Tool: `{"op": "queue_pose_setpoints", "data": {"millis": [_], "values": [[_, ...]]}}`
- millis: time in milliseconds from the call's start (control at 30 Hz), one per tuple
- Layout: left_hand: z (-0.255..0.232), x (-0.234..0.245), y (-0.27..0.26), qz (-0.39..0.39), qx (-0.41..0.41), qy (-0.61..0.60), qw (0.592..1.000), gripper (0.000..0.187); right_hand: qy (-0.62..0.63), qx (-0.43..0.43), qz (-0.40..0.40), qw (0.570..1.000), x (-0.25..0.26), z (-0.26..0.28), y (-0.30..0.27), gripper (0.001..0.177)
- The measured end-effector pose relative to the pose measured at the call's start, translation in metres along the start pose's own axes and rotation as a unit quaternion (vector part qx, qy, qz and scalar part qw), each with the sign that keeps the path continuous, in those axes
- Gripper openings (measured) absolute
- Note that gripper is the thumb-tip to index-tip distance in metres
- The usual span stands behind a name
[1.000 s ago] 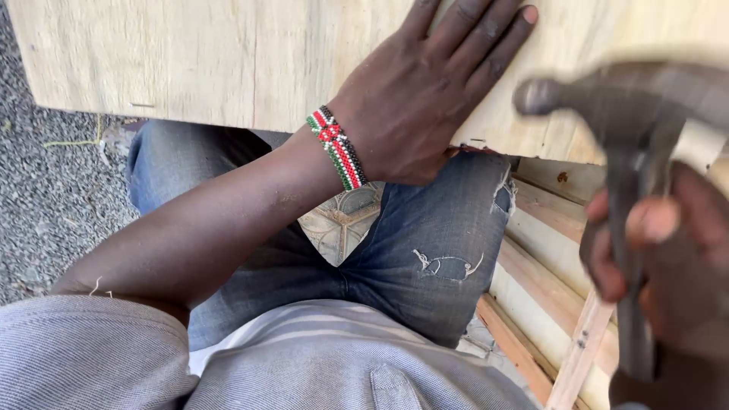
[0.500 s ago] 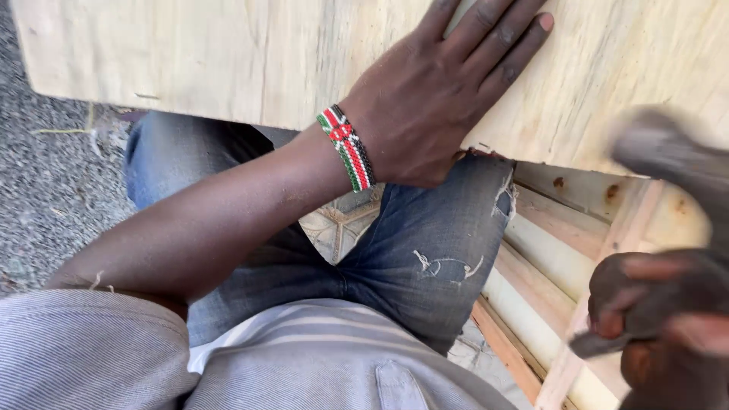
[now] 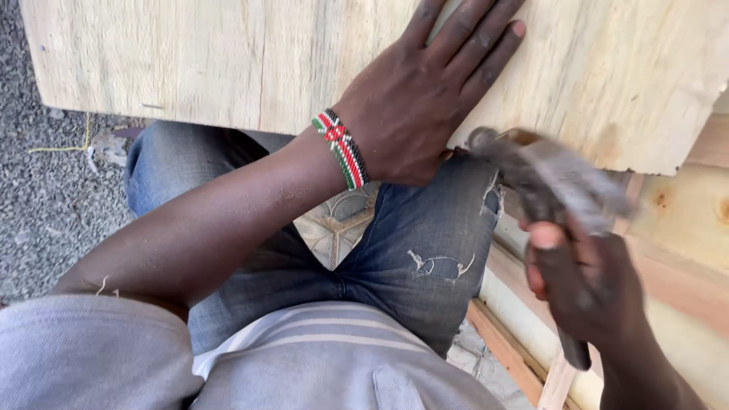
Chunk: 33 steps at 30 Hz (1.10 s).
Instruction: Hammering nails into plywood and cutting it with a hand saw to assemble a structure
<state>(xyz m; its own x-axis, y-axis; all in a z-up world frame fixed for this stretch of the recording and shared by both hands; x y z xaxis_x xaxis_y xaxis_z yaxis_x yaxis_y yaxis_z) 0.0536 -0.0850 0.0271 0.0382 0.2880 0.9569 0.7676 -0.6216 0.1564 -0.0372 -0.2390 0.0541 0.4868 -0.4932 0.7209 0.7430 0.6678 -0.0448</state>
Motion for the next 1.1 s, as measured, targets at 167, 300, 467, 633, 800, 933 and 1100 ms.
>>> {"op": "queue_pose_setpoints", "data": {"millis": [167, 300, 467, 633, 800, 933, 1100], "values": [[-0.001, 0.004, -0.002, -0.018, -0.001, 0.003, 1.0, 0.096, 0.035, -0.192, -0.004, 0.981, 0.009, -0.005, 0.012, 0.052], [0.003, 0.009, 0.0, -0.035, -0.004, 0.007, 0.999, 0.098, -0.085, -0.341, 0.075, 0.933, 0.014, -0.023, 0.011, 0.047], [-0.008, 0.008, -0.006, -0.041, -0.017, 0.001, 0.999, 0.1, -0.16, -0.333, 0.088, 0.925, 0.005, -0.032, 0.004, 0.038], [-0.01, 0.013, -0.011, -0.053, -0.03, 0.008, 0.998, 0.106, 0.035, -0.377, -0.033, 0.925, 0.026, 0.0, 0.007, 0.038], [-0.002, 0.018, -0.013, -0.045, -0.03, -0.001, 0.999, 0.136, 0.357, -0.176, -0.212, 0.893, 0.021, 0.001, -0.006, 0.045], [0.03, 0.039, -0.015, -0.137, 0.047, -0.267, 0.953, 0.09, 0.534, -0.079, -0.239, 0.807, -0.003, 0.003, -0.02, 0.028], [0.087, 0.049, -0.002, -0.298, 0.113, -0.356, 0.879, 0.025, 0.633, -0.023, -0.234, 0.738, -0.028, 0.006, -0.037, 0.02]]}}
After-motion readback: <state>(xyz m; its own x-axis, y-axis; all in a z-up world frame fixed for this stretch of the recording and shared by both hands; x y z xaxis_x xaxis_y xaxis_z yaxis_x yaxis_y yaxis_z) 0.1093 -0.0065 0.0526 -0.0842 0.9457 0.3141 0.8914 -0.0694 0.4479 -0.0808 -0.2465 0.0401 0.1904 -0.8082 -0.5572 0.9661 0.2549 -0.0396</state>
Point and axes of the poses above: each hand's wrist, its own y-axis towards the middle knuckle, its own x-axis out of the back of the hand, z = x × y, the point moved 10 cm from there along y, towards the middle knuckle
